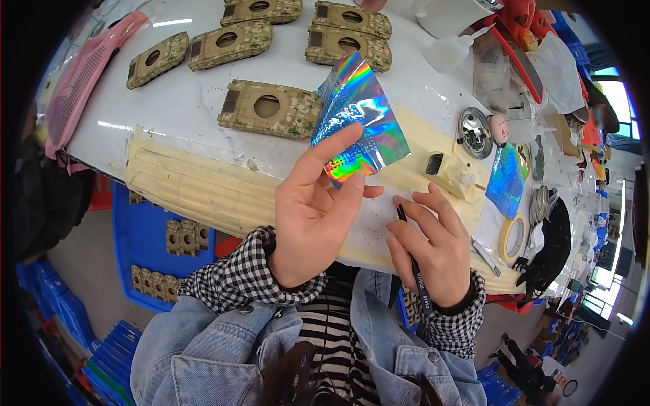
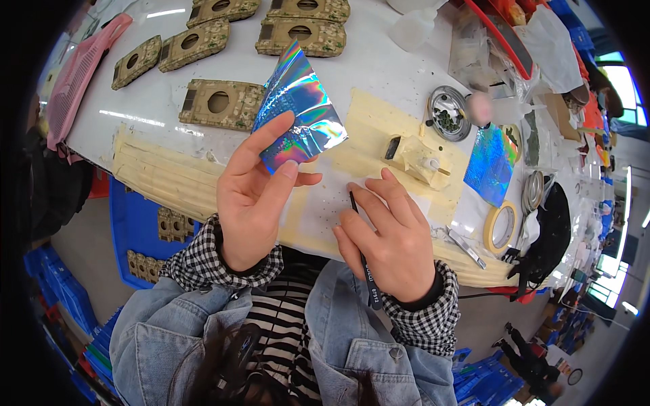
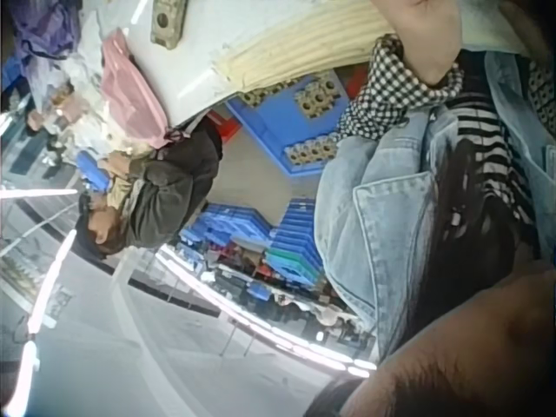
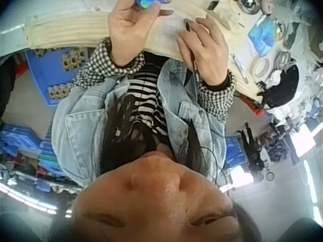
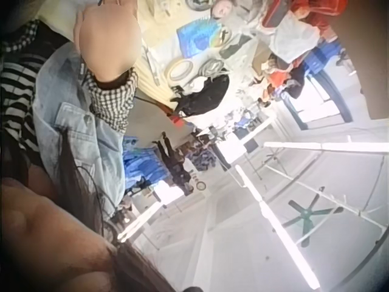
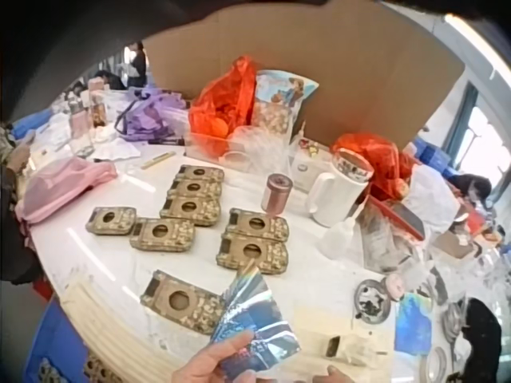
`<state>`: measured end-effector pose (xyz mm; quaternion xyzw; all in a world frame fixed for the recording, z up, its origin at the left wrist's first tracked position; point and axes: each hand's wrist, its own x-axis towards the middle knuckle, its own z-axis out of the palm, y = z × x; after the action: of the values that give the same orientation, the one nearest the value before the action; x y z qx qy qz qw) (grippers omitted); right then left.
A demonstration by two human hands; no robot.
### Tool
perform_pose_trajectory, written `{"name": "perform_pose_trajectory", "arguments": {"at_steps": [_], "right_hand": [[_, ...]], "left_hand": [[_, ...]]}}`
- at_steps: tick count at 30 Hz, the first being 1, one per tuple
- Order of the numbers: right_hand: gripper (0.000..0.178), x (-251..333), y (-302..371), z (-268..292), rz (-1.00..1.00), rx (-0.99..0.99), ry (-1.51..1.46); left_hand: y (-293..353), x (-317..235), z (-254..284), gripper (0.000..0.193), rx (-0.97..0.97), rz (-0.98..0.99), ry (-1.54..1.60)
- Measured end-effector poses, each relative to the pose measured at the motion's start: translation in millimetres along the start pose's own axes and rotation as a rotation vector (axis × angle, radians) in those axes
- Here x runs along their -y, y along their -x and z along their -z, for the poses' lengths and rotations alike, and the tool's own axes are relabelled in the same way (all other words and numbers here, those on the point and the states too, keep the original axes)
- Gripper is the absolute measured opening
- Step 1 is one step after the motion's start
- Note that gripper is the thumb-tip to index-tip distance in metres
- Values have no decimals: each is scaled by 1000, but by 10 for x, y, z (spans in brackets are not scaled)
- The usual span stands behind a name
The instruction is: Applying iridescent decorative film and masking tape to small toy components on a workbench.
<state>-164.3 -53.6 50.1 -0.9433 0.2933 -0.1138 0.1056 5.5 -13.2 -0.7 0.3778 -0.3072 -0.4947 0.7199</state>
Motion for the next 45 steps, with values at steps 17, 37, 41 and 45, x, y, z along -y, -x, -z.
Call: {"name": "perform_pose_trajectory", "arguments": {"at_steps": [17, 37, 41, 45], "right_hand": [[47, -146, 85, 6, -9, 17, -174], [45, 47, -42, 79, -7, -383, -273], [42, 58, -111, 62, 23, -418, -196], [38, 75, -110, -9, 11, -442, -217]], "left_hand": [[-4, -5, -5, 44, -11, 5, 9], [14, -72, -29, 47, -6, 124, -4], [3, -76, -52, 50, 3, 84, 29], [22, -45, -25, 54, 25, 70, 32]]}}
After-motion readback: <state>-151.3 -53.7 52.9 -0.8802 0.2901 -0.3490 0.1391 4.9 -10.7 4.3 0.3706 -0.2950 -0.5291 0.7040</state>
